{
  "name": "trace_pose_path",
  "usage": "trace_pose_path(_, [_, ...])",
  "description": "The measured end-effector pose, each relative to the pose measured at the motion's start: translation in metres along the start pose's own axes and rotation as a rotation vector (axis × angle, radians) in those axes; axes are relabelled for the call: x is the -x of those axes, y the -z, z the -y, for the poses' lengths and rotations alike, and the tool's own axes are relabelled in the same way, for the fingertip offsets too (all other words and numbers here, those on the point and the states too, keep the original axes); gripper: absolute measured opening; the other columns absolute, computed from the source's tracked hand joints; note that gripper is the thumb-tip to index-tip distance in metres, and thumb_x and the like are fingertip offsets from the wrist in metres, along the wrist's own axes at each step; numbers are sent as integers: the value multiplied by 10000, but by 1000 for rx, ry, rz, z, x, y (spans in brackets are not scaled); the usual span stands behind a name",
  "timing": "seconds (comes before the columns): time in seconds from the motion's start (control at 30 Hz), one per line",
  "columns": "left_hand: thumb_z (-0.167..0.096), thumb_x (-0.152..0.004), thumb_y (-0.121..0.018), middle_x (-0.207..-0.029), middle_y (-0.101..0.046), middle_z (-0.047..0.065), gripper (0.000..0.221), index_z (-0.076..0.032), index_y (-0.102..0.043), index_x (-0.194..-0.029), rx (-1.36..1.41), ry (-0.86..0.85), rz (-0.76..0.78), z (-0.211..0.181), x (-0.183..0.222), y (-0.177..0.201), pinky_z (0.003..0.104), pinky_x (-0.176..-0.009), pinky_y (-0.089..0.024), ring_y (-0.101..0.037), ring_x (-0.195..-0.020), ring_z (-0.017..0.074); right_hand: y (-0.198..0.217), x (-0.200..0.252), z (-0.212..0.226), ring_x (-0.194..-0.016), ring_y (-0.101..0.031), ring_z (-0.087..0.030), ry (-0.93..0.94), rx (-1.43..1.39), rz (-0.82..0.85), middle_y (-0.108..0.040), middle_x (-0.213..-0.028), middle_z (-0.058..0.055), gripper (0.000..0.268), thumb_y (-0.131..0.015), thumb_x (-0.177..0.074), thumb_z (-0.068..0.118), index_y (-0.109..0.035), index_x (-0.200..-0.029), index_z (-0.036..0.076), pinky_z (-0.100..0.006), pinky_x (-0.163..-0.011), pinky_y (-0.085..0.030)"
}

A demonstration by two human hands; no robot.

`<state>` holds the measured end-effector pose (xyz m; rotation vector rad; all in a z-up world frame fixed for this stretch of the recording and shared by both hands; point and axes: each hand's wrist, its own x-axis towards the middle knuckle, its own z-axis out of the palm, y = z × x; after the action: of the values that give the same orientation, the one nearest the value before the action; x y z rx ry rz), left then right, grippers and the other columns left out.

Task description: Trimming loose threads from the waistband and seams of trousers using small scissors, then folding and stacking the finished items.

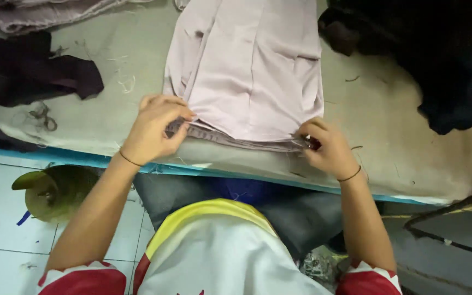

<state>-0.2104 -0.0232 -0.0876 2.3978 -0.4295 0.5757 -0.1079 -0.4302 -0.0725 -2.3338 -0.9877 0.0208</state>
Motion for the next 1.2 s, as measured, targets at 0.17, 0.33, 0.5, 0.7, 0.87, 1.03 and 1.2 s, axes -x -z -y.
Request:
trace_pose_path(0.17, [-184,-854,-751,-1123,-728,-14,216,-210,-701,-1063,-22,76,-21,-1,14,1,431,-1026,-363,-628,-1206,245,12,-1,32,-831,-713,-425,-129,-75,35,-719,-1024,-186,317,-759,-732,98,-724,-1045,59,-488,-723,-572])
trace_pose_path(0.33, [-300,-954,-805,-1001,-690,213,467,29,-622,-1231,-148,285,-174,-3,12,5,473,-854,-530,-687,-974,409,10,7,12,-743,-711,-357,-575,2,-151,-728,-901,-182,410,-779,-976,373,-711,-1189,29,-429,-630,-543])
trace_pose_path(0.5, [-423,-924,-699,-1006,-719,294,522,43,-678,-1158,-169,742,265,-12,-7,4,573,-864,-512,-697,-1000,500,13,-12,53,-1039,-681,-523,-740,32,88,-717,-1042,-347,693,-779,-849,505,-685,-1158,-107,-604,-873,-529])
trace_pose_path(0.7, [-249,-877,-753,-899,-726,130,382,-88,-649,-1207,641,974,-154,-42,-37,9,323,-685,-579,-699,-844,203,13,-28,62,-865,-730,-346,-746,-269,-149,-729,-880,-248,457,-832,-806,262,-716,-1111,-58,-414,-736,-551])
trace_pose_path(0.87, [-219,-880,-757,-932,-726,196,548,-62,-527,-1352,594,1020,-105,-78,-35,32,390,-755,-577,-708,-886,287,16,-3,-1,-843,-661,-237,-710,-497,-296,-658,-900,-185,383,-867,-795,110,-659,-1085,-31,-379,-693,-568])
trace_pose_path(1.03, [-354,-851,-760,-936,-785,209,754,-141,-399,-1478,309,1120,338,-64,-16,26,469,-855,-586,-777,-894,356,9,3,-3,-801,-696,-330,-864,-392,17,-683,-878,-277,480,-828,-840,184,-589,-1199,-29,-386,-637,-583])
trace_pose_path(1.2, [-335,-914,-729,-746,-755,227,540,82,-642,-1246,465,1178,397,-45,-22,40,370,-589,-619,-741,-557,274,40,-11,18,-676,-624,-261,-893,-260,99,-587,-737,-150,343,-856,-805,271,-711,-985,18,-378,-578,-508])
